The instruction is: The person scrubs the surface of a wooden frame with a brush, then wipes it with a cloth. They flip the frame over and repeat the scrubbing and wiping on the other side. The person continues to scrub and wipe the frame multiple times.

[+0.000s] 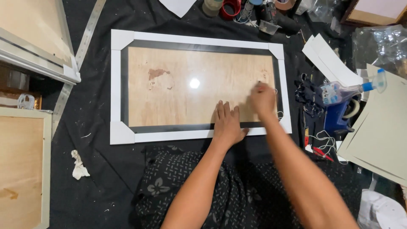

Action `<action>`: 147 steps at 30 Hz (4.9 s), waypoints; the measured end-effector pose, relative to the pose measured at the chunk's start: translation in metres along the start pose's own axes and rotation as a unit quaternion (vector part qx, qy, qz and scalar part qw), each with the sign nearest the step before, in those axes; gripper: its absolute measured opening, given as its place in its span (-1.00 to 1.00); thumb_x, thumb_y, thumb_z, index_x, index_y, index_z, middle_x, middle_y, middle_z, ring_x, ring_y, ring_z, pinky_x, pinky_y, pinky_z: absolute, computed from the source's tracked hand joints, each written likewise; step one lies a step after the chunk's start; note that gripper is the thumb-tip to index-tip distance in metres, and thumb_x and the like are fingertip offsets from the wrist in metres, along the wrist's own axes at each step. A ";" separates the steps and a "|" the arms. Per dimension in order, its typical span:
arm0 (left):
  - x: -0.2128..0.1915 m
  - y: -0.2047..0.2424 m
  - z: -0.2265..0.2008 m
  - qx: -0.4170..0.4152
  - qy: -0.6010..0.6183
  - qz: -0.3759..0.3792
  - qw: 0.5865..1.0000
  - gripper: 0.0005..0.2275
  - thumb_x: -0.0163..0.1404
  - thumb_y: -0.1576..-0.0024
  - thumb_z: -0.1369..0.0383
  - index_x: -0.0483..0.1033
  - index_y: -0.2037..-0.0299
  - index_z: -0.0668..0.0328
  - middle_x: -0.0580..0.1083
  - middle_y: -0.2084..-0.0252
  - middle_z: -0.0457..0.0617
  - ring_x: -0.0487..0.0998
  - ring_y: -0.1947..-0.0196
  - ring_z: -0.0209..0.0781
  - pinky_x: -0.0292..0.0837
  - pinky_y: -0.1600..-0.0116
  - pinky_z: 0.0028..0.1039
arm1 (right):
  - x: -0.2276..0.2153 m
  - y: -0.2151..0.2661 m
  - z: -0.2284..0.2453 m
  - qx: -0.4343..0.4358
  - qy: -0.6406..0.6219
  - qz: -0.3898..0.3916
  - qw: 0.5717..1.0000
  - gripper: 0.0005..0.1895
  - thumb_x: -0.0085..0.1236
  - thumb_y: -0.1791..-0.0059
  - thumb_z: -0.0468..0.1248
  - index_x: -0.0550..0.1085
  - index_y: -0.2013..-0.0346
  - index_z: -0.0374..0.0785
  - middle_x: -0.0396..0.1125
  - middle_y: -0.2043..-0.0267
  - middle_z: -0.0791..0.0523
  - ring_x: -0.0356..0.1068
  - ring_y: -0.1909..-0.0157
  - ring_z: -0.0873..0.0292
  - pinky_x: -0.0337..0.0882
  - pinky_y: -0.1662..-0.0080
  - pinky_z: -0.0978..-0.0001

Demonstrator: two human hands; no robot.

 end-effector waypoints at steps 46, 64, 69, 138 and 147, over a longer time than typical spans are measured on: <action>-0.093 0.003 0.089 -0.215 0.020 -0.386 0.897 -0.09 0.23 -0.16 0.30 -0.24 -0.51 0.54 -0.26 -0.49 0.48 -0.29 -0.50 0.50 -0.26 -0.53 0.22 | 0.041 0.009 0.190 -0.072 -0.341 0.297 0.889 -0.71 0.11 -0.02 -0.22 0.61 -0.01 -0.12 0.54 0.20 -0.12 0.56 0.11 -0.10 0.56 0.07 0.06; -0.088 0.000 0.036 -0.224 0.112 -0.129 0.959 -0.14 0.15 -0.12 0.26 -0.15 -0.50 0.50 -0.29 -0.51 0.55 -0.49 -0.52 0.54 -0.29 -0.46 0.29 | 0.061 -0.106 0.130 -0.139 0.020 0.039 0.989 -0.81 0.19 -0.01 -0.22 0.68 0.17 -0.18 0.51 0.38 -0.08 0.53 0.19 -0.25 0.52 0.19 -0.04; -0.054 -0.009 0.060 -0.239 -0.001 -0.043 0.970 -0.05 0.13 -0.09 0.07 -0.23 -0.52 0.42 -0.34 -0.53 0.53 -0.43 -0.55 0.50 -0.16 -0.50 0.14 | 0.092 0.026 0.338 -0.222 -0.195 0.234 0.926 -0.73 0.02 0.02 -0.28 0.62 0.14 -0.29 0.48 0.02 -0.20 0.47 0.06 -0.38 0.54 0.08 -0.17; -0.057 0.004 0.026 -0.172 -0.098 0.018 0.980 0.07 0.15 -0.01 -0.20 -0.23 -0.59 0.11 -0.39 -0.59 0.33 -0.51 -0.56 0.34 -0.52 -0.55 0.10 | -0.091 -0.034 -0.084 0.138 0.151 0.205 0.957 -0.36 -0.21 -0.04 0.03 0.23 -0.37 -0.15 0.44 -0.09 -0.18 0.40 -0.18 -0.25 0.16 -0.18 -0.05; -0.057 0.002 0.029 -0.181 -0.072 0.019 0.981 0.05 0.12 -0.01 -0.23 -0.22 -0.59 0.06 -0.40 -0.58 0.28 -0.55 -0.55 0.27 -0.62 -0.54 0.07 | -0.130 -0.052 -0.090 0.289 0.210 0.191 0.914 -0.30 -0.30 -0.15 0.14 0.38 -0.29 -0.37 0.19 -0.32 -0.35 0.18 -0.33 -0.38 -0.17 -0.26 -0.22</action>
Point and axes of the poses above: each hand's wrist, its own y-axis away from the middle knuckle, its own x-axis out of the palm, z = x × y, the point moved 1 cm from there along -y, towards the middle knuckle
